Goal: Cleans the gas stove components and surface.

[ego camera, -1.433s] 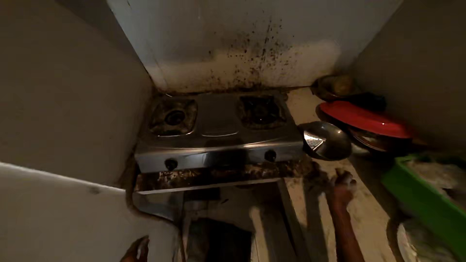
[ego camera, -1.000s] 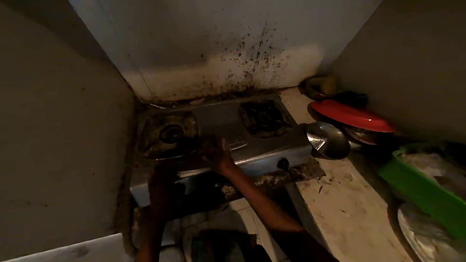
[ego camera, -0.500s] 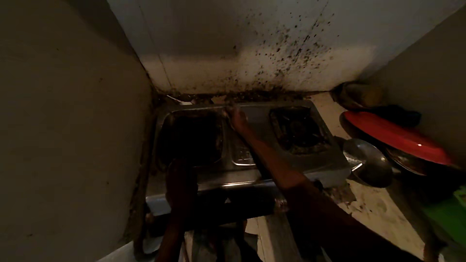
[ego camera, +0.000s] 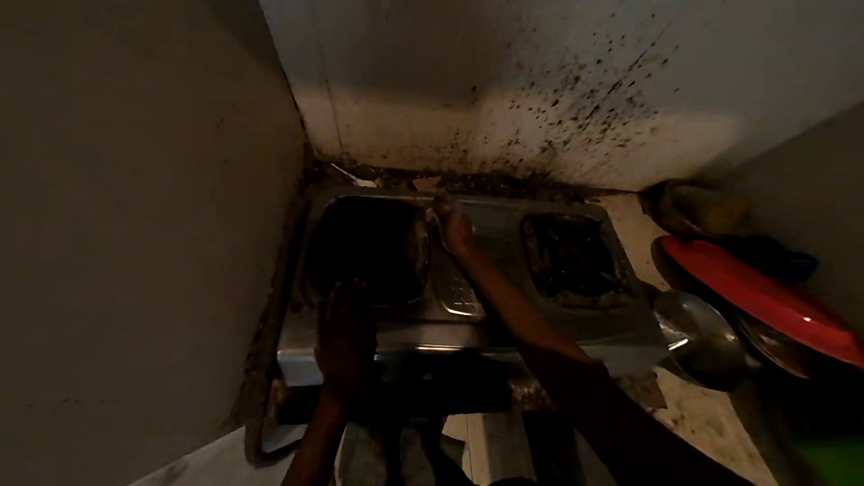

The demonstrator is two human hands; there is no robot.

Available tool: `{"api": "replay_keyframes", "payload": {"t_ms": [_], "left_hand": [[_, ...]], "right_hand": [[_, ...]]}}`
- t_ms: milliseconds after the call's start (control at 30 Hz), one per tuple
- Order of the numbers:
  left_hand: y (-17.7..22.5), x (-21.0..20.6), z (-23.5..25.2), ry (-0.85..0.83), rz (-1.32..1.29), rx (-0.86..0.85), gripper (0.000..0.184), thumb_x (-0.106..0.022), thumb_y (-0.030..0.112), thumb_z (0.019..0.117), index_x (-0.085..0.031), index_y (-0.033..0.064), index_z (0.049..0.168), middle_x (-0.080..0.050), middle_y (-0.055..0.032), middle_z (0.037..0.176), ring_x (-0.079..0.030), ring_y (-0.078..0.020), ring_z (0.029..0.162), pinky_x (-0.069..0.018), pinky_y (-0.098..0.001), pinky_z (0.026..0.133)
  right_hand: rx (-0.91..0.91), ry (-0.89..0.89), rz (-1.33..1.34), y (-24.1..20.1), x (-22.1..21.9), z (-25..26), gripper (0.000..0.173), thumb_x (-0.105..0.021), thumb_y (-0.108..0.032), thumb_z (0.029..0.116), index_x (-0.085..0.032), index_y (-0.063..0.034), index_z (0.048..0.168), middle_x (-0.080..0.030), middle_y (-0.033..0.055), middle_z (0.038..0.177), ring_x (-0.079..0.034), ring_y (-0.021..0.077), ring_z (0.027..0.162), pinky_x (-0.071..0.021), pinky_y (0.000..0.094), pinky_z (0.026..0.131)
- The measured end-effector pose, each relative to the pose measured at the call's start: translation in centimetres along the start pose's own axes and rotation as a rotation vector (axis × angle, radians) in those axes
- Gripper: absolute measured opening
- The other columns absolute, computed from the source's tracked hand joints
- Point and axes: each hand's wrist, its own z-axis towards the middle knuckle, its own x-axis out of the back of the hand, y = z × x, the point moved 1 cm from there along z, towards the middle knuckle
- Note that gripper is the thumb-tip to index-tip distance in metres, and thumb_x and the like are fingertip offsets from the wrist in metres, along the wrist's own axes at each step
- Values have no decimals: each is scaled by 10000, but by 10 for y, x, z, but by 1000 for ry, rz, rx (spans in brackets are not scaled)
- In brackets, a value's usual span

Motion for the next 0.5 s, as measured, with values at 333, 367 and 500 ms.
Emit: {"api": "replay_keyframes", "payload": {"t_ms": [333, 367, 500], "left_hand": [[-7, 5, 17, -191, 80, -90, 653, -395, 574, 1034, -385, 222, 1583, -413, -93, 1606, -317, -374, 1508, -219, -669, 1194], [-13, 1, 24, -212, 75, -127, 682, -412, 591, 1023, -387, 201, 1581, -422, -109, 1597, -348, -365, 1495, -260, -647, 1191], [-6, 15, 43, -276, 87, -255, 669, -541, 526, 1004, -506, 60, 1482, -488, -214, 1517, -409, -433, 1434, -199, -684, 1187]], "right_hand": [[-243, -192, -51, 91, -88, -145, 364, -556, -302, 1031, -685, -114, 1315, -558, 139, 1488, -483, 322, 1413, -396, 479, 1178], [-270, -185, -56, 96, -80, -154, 372, -552, -316, 1033, -684, -121, 1320, -556, 137, 1492, -467, 331, 1428, -378, 502, 1187], [-385, -171, 20, 106, -33, -177, 403, -523, -377, 1051, -687, -132, 1325, -561, 148, 1479, -469, 326, 1423, -364, 498, 1195]]}}
